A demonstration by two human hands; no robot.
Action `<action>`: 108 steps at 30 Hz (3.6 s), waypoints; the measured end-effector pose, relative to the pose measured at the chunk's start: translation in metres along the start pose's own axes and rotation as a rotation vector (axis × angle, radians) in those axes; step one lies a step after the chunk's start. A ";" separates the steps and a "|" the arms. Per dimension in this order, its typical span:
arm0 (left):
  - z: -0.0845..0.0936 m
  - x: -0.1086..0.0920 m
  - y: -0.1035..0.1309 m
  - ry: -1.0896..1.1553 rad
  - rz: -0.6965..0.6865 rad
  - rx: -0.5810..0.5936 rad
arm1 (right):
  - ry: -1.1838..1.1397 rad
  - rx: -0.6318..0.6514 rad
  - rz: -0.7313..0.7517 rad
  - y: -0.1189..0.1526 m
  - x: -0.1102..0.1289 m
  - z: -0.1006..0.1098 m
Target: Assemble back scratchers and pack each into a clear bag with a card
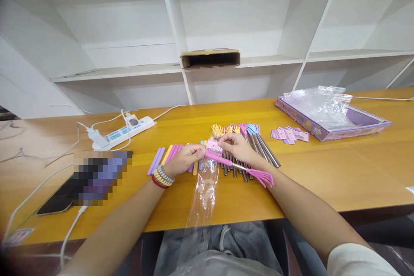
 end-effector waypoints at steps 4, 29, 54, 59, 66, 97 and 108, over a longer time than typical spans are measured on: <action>-0.001 -0.002 0.000 -0.004 0.016 -0.051 | -0.104 -0.013 -0.050 -0.002 -0.005 0.003; 0.003 -0.002 0.001 -0.280 -0.001 -0.062 | -0.145 0.086 -0.045 -0.002 -0.002 0.018; 0.015 0.003 0.002 -0.019 -0.069 -0.223 | 0.665 -0.856 -0.281 0.037 -0.012 0.145; 0.011 0.000 0.003 -0.064 -0.026 -0.095 | 0.447 -0.312 0.016 0.009 0.005 0.058; 0.003 0.001 0.003 -0.037 0.052 0.046 | 0.158 0.192 -0.021 0.007 0.008 0.008; 0.004 0.000 -0.004 -0.198 -0.147 -0.206 | -0.139 0.189 -0.041 0.006 0.004 -0.008; 0.028 0.008 -0.003 0.673 -0.386 -0.706 | -0.587 -0.186 0.020 0.006 0.011 0.043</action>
Point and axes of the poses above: each hand's wrist, its own y-axis away from the middle knuckle, its own z-axis out of the back of the hand, x = y × z, the point moved 2 cm from there along -y, towards the middle knuckle, and after that the axes turned 13 degrees about x, right-handed, at the moved point
